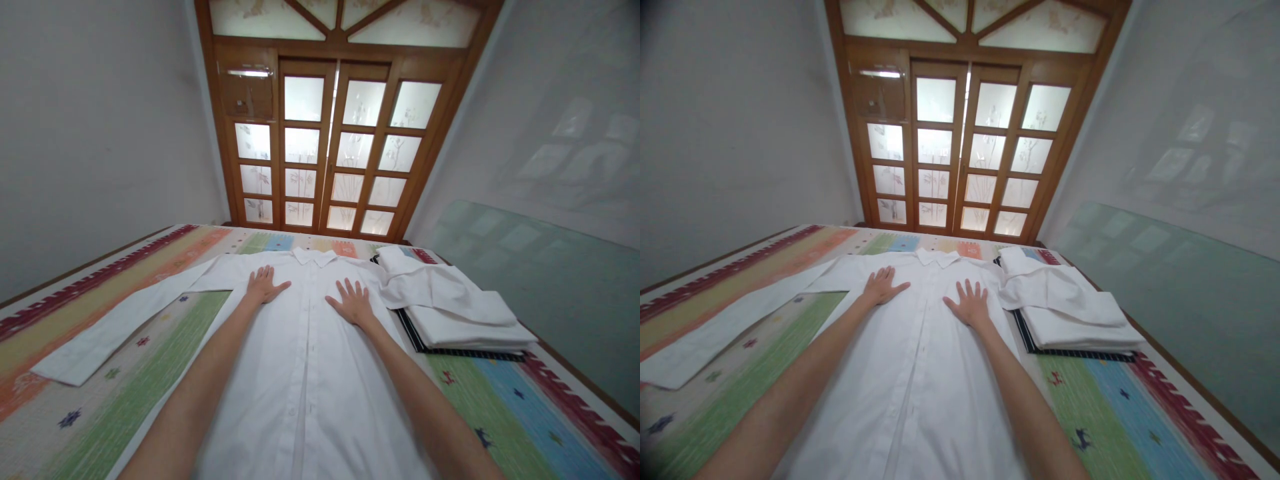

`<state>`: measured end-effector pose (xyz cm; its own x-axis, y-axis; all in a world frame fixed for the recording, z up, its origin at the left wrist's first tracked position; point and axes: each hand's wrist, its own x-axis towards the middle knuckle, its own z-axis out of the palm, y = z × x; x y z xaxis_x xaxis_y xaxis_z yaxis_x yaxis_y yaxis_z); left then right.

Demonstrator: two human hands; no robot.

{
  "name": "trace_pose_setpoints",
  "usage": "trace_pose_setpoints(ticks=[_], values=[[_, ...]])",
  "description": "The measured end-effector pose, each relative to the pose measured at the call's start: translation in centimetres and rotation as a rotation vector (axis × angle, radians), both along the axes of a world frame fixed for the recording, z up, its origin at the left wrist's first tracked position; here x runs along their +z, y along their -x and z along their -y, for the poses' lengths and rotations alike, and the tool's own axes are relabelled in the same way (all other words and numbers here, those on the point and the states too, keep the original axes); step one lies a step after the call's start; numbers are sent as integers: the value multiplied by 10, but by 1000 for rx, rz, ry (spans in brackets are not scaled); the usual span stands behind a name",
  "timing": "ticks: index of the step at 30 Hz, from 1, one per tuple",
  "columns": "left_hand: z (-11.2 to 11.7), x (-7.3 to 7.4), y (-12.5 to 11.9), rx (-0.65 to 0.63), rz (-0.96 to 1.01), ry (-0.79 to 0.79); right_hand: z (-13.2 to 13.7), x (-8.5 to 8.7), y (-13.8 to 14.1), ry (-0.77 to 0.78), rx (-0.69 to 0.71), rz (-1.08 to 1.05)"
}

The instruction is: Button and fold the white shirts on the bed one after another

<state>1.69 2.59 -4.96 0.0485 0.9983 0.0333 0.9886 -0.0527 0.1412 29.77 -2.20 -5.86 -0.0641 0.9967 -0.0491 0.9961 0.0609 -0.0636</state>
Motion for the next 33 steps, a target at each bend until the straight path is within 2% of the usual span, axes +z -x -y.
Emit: trace_pose_setpoints(ticks=[8,11,18,25,33], values=[[-21,0,1,5,-18,-259,-4,-5,-1,-16,-1,1],[-22,2,-2,60,-25,-238,-4,-5,-2,-21,3,-5],[-24,5,-2,70,-2,-196,-3,-5,-2,-20,3,-14],[-36,-1,3,-32,-93,-57,-6,-6,-1,-22,-24,-40],[-43,-18,9,-224,-88,-179,-34,-3,2,-30,-175,-96]])
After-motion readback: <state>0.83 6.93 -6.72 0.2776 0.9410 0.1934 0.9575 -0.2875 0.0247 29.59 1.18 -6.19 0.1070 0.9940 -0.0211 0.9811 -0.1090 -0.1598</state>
